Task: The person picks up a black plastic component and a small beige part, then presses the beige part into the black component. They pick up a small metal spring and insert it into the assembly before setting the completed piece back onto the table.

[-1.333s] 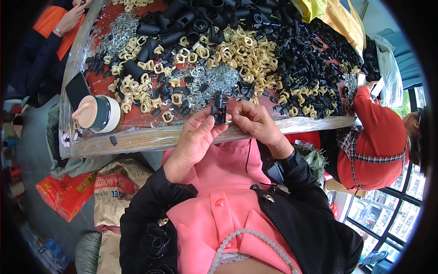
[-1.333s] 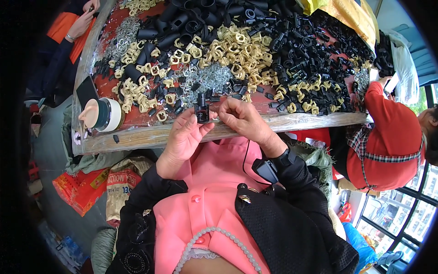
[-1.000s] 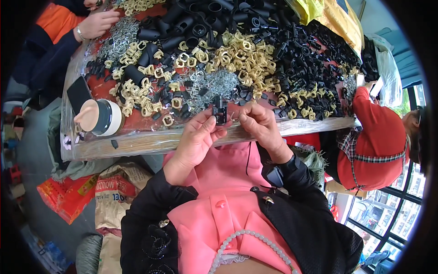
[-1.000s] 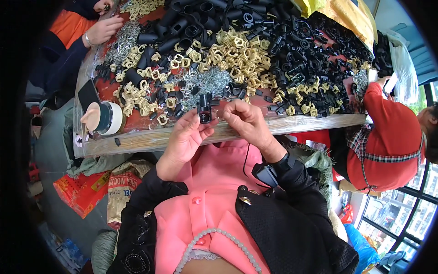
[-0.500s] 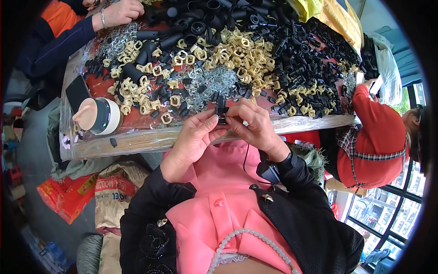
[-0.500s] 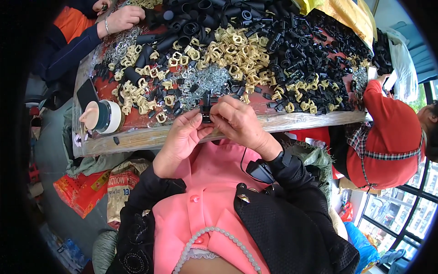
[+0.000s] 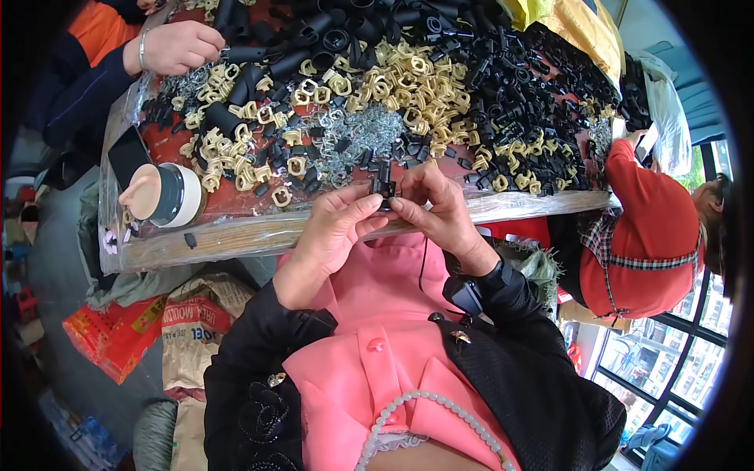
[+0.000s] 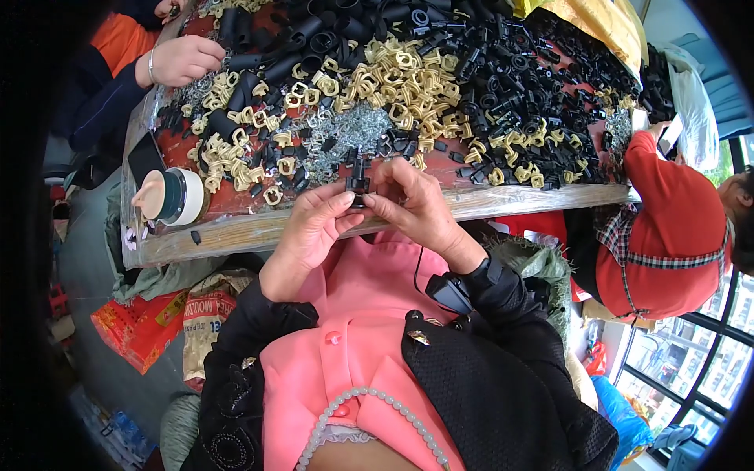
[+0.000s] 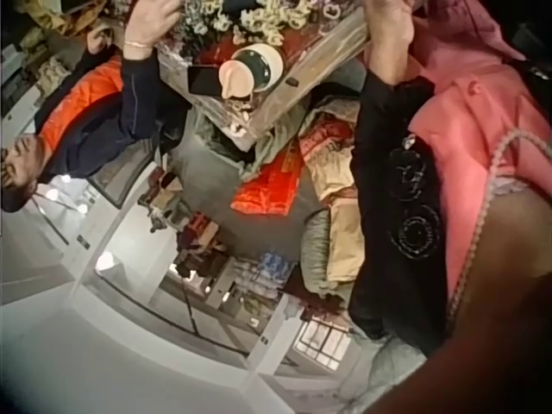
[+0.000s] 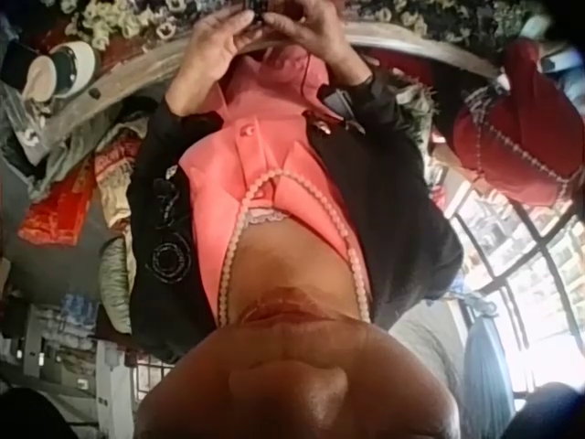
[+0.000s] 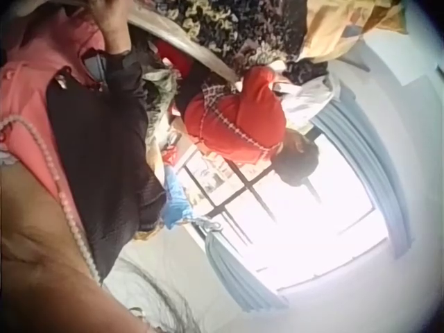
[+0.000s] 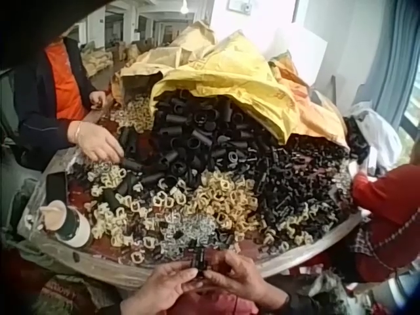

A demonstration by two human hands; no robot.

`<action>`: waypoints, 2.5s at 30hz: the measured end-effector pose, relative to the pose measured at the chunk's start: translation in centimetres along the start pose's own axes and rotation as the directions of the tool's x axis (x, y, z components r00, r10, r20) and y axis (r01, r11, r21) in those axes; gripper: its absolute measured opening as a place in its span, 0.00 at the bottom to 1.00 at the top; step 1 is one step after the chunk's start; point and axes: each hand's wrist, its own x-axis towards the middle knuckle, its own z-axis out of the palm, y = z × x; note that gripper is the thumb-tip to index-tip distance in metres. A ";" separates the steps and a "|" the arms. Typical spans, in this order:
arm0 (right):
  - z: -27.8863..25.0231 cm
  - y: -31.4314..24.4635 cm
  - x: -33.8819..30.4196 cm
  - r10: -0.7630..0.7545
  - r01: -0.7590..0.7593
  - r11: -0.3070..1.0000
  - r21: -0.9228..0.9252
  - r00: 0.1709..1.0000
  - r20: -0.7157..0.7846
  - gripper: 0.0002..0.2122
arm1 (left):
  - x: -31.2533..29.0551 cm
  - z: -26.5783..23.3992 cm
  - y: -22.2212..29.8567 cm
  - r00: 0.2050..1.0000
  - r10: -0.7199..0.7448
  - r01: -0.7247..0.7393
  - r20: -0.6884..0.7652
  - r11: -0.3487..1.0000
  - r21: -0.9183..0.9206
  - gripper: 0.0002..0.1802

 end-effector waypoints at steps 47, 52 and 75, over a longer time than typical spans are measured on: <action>2.2 1.3 -0.4 0.176 -0.166 0.983 0.078 0.976 -0.132 0.10 | 0.3 -0.8 -0.6 0.996 0.082 -0.078 0.022 0.986 -0.150 0.09; 2.6 1.5 -0.2 0.090 -0.054 0.985 0.162 0.971 -0.223 0.10 | 0.3 -0.8 -0.4 0.996 0.069 -0.062 0.050 0.989 -0.135 0.10; -0.8 -1.4 1.1 0.048 -0.042 0.930 0.364 0.999 -0.008 0.06 | 0.0 -0.2 0.3 0.997 0.001 0.003 0.082 0.999 -0.043 0.14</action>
